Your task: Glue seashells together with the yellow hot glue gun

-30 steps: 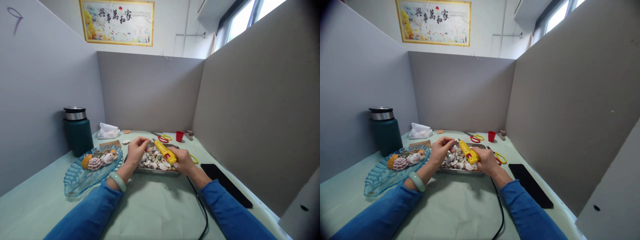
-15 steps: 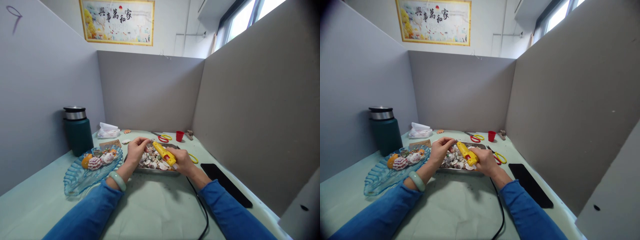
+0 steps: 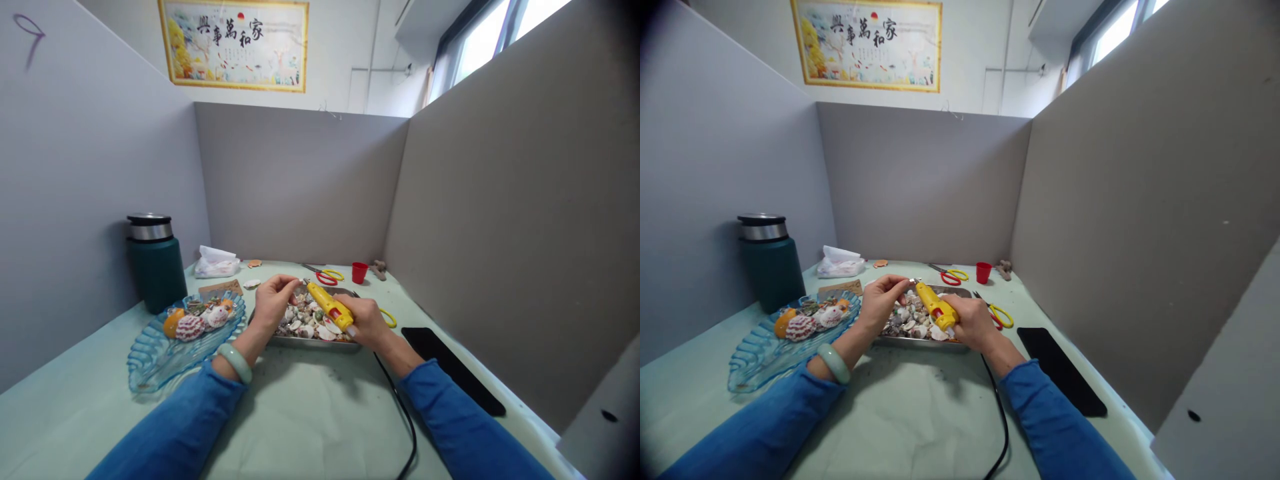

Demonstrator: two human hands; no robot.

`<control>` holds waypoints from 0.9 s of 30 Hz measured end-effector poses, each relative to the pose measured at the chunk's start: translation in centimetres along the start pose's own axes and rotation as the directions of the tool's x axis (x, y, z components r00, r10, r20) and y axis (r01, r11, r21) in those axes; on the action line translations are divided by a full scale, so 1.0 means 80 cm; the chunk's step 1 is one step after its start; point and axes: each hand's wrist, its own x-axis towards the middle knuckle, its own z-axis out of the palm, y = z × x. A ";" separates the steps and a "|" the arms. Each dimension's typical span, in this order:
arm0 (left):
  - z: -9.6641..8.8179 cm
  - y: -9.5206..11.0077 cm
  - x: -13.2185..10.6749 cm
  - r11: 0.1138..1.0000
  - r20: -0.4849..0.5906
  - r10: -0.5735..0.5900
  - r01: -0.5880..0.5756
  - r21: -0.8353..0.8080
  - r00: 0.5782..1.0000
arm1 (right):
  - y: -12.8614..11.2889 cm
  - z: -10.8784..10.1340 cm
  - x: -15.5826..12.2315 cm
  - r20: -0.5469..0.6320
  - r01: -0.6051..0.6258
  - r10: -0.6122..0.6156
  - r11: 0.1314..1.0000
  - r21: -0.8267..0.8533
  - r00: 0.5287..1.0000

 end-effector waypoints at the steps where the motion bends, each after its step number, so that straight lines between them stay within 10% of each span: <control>1: 0.000 0.000 0.000 1.000 0.002 0.001 -0.001 0.002 1.000 | 0.001 0.000 0.000 0.001 -0.004 0.004 1.000 -0.002 1.000; 27: 0.001 0.002 -0.003 0.998 -0.016 0.030 -0.029 0.048 0.999 | 0.002 0.005 -0.002 -0.010 -0.021 0.021 0.998 -0.061 1.000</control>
